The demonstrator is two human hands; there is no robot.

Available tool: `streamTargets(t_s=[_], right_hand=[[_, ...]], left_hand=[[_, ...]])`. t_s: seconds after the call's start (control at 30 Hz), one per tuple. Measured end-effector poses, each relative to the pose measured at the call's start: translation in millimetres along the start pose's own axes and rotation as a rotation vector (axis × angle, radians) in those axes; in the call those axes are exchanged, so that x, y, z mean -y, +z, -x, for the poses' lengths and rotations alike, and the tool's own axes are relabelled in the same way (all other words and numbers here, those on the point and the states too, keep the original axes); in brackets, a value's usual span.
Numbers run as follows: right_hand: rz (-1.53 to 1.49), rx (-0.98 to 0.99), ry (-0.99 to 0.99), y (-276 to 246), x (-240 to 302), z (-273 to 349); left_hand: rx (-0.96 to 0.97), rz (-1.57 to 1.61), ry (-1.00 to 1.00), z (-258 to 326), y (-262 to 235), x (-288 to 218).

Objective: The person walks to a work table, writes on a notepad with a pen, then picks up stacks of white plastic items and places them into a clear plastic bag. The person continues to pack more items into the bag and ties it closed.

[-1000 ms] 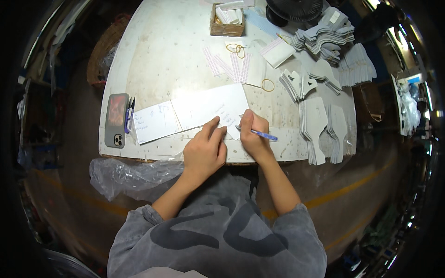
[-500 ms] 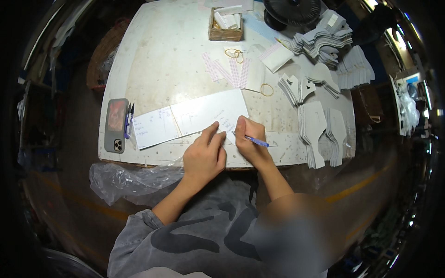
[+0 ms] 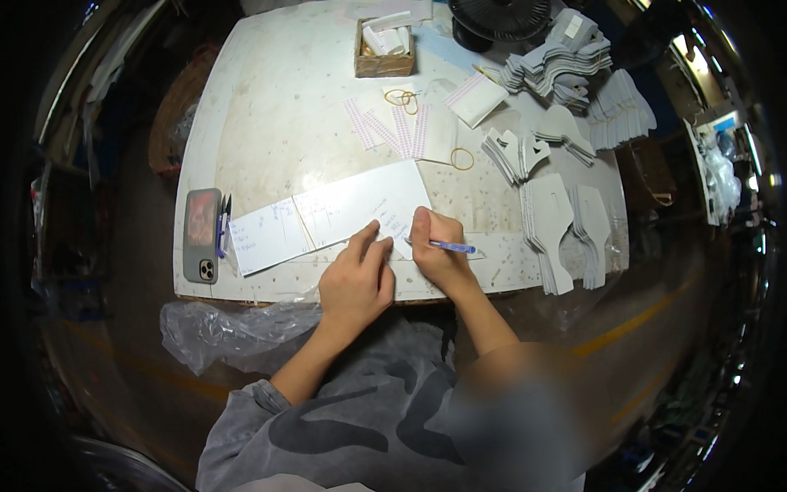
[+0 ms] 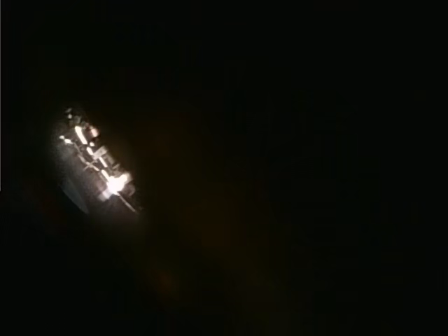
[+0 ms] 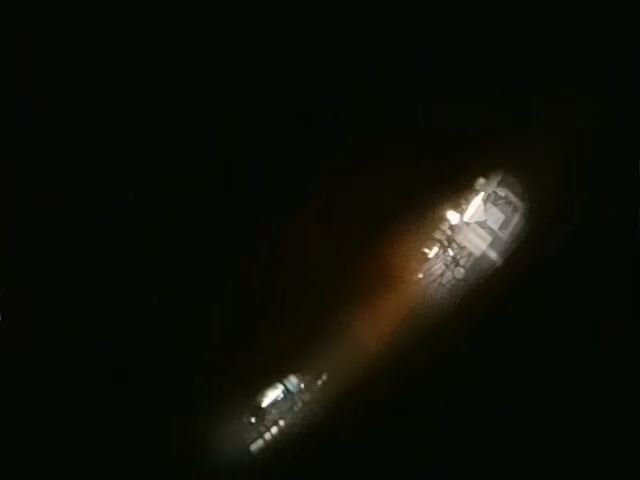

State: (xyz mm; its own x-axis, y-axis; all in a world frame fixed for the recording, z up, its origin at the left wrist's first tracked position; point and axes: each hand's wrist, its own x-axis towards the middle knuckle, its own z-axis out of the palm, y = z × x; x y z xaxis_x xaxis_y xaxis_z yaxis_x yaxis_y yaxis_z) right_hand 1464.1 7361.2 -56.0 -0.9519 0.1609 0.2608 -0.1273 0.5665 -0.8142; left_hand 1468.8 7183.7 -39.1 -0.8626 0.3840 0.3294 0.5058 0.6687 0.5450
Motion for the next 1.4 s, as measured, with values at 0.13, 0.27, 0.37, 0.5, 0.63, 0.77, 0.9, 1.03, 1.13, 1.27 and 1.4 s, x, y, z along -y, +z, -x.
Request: streamTargets(t_s=[0.13,0.27,0.37,0.5,0.63,0.77,0.9,1.03,1.13,1.27,1.4], right_hand=[[0.045,-0.031,-0.027,1,1,0],[-0.003,-0.018,-0.002,-4,2,-1],[0.007,0.034,-0.012,-3,1,1],[0.002,0.053,-0.018,-3,5,0],[0.046,0.054,-0.029,-4,7,0],[0.025,0.04,-0.025,-3,1,1],[0.038,0.001,-0.045,-2,1,1],[0.058,0.001,-0.039,-2,-2,2],[-0.076,-0.102,0.016,-10,-2,1],[-0.178,-0.061,0.161,-18,0,19],[-0.106,-0.018,-0.012,-14,-2,23]], left_hand=[[0.006,0.006,-0.024,-1,-2,-3],[-0.028,-0.007,0.032,2,7,5],[-0.02,-0.002,0.026,1,6,4],[0.01,0.005,-0.011,-1,-1,-2],[0.011,0.009,-0.023,-1,-1,-2],[0.024,0.008,-0.031,-2,-3,-3],[0.016,0.014,-0.026,-2,-2,-3],[0.009,0.013,-0.016,-2,-1,-3],[-0.008,0.007,-0.021,-1,1,-1],[-0.002,0.02,-0.025,-2,-2,-3],[-0.001,0.013,-0.023,-1,0,-2]])
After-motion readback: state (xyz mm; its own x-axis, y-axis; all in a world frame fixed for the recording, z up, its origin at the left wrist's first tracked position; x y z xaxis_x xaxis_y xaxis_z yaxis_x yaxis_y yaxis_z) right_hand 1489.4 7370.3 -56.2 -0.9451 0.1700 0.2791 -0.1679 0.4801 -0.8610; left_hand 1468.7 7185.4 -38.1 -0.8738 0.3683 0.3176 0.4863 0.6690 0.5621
